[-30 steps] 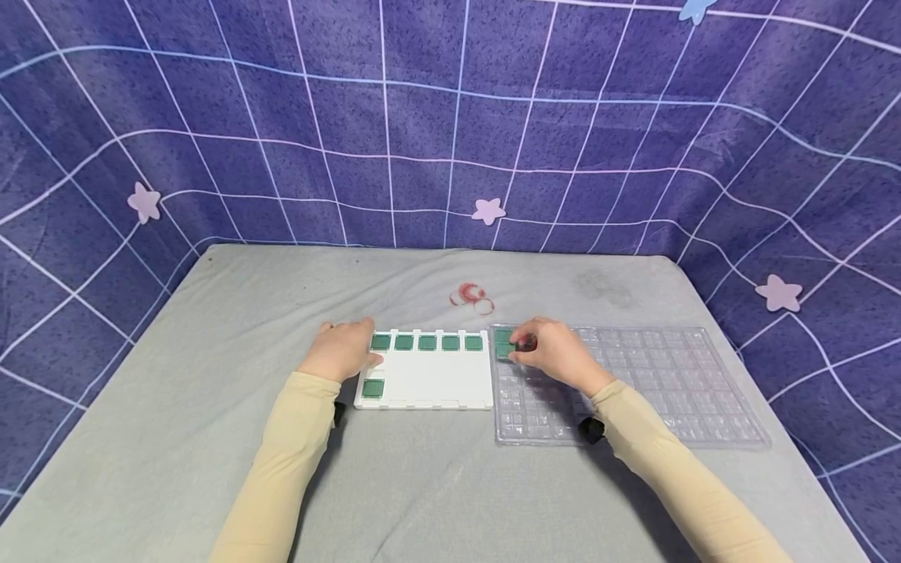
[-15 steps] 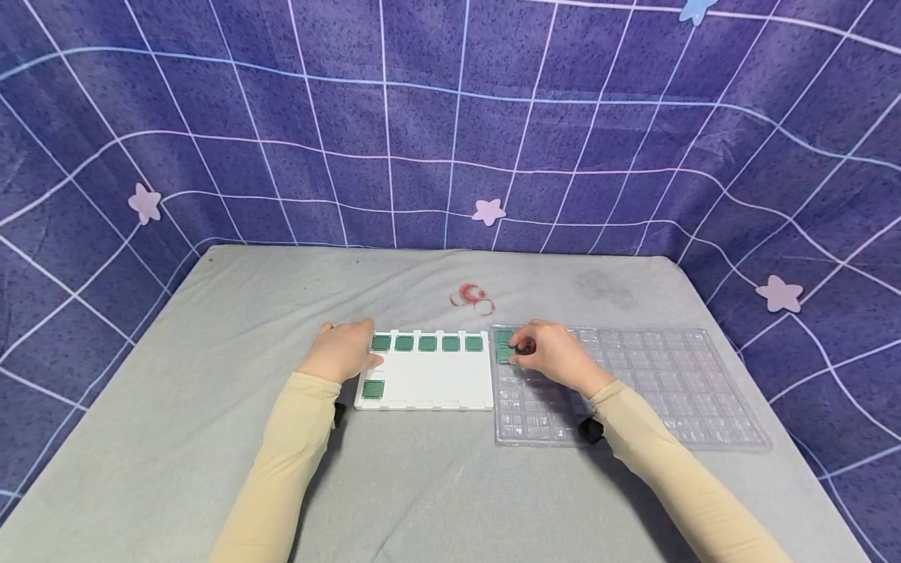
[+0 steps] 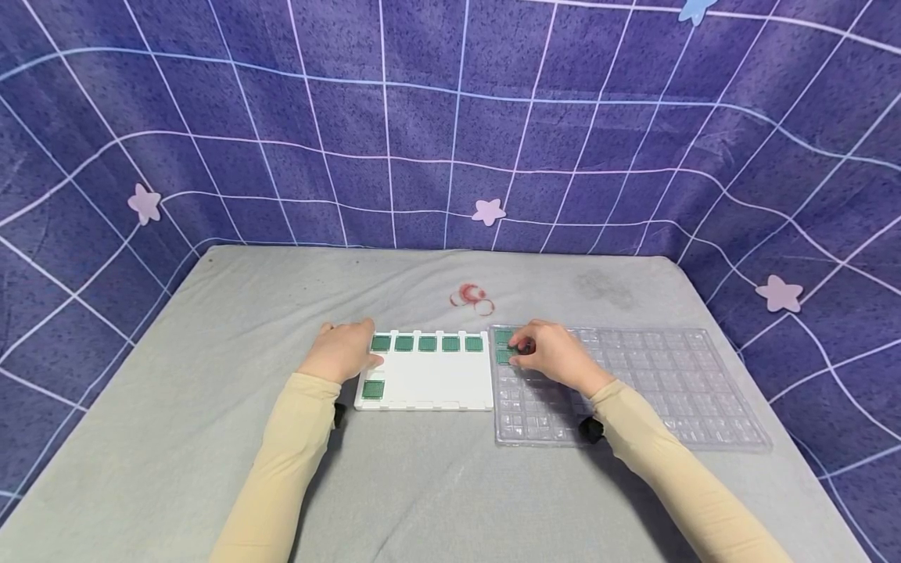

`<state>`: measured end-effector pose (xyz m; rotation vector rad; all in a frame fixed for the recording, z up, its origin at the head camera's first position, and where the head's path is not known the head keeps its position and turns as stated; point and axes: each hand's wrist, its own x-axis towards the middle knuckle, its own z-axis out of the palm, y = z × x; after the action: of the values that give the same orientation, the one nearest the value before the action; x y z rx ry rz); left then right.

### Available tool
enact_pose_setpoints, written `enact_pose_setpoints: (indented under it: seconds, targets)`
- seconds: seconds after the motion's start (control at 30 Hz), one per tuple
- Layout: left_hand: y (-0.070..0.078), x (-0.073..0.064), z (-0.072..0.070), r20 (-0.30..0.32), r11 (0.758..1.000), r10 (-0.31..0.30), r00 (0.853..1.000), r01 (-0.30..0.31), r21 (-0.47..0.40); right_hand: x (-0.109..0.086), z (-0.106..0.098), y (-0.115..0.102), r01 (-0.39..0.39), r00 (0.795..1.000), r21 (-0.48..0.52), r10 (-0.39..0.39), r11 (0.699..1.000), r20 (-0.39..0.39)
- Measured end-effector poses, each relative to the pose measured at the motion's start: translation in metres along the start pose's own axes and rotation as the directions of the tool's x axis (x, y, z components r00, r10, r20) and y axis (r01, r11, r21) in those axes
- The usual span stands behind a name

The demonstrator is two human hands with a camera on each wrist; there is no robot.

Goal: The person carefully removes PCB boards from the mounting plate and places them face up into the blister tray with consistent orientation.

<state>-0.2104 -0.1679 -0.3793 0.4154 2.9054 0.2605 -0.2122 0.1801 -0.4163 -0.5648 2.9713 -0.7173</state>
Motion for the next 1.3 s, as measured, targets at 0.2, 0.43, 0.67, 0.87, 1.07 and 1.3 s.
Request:
enact_pose_setpoints:
  seconds: [0.2,0.43,0.67,0.87,1.07,1.3]
  targets:
    - [-0.001,0.001,0.000,-0.002,1.000,-0.004,1.000,0.004,0.005,0.000,-0.001,-0.001,0.006,1.000,0.009,-0.006,1.000,-0.007]
    - [-0.001,0.000,0.000,-0.005,1.000,0.001,1.000,-0.001,0.001,0.000,-0.003,-0.005,0.019,1.000,-0.012,-0.019,1.000,-0.014]
    - [-0.003,0.001,-0.001,0.000,1.000,0.010,1.000,-0.010,-0.007,-0.002,-0.006,-0.018,0.008,1.000,-0.009,-0.008,1.000,-0.029]
    - [-0.008,0.000,-0.001,-0.006,0.999,0.033,0.999,-0.033,-0.033,-0.002,-0.004,-0.034,0.055,0.997,-0.004,-0.055,0.998,-0.060]
    - [-0.014,0.001,-0.002,0.025,0.996,0.033,0.999,-0.031,-0.087,0.000,0.003,-0.057,0.083,0.995,0.027,-0.081,0.996,-0.059]
    - [-0.018,0.003,-0.001,0.032,0.994,0.040,0.999,-0.036,-0.104,0.005,0.018,-0.090,0.080,0.996,0.032,-0.078,0.996,-0.051]
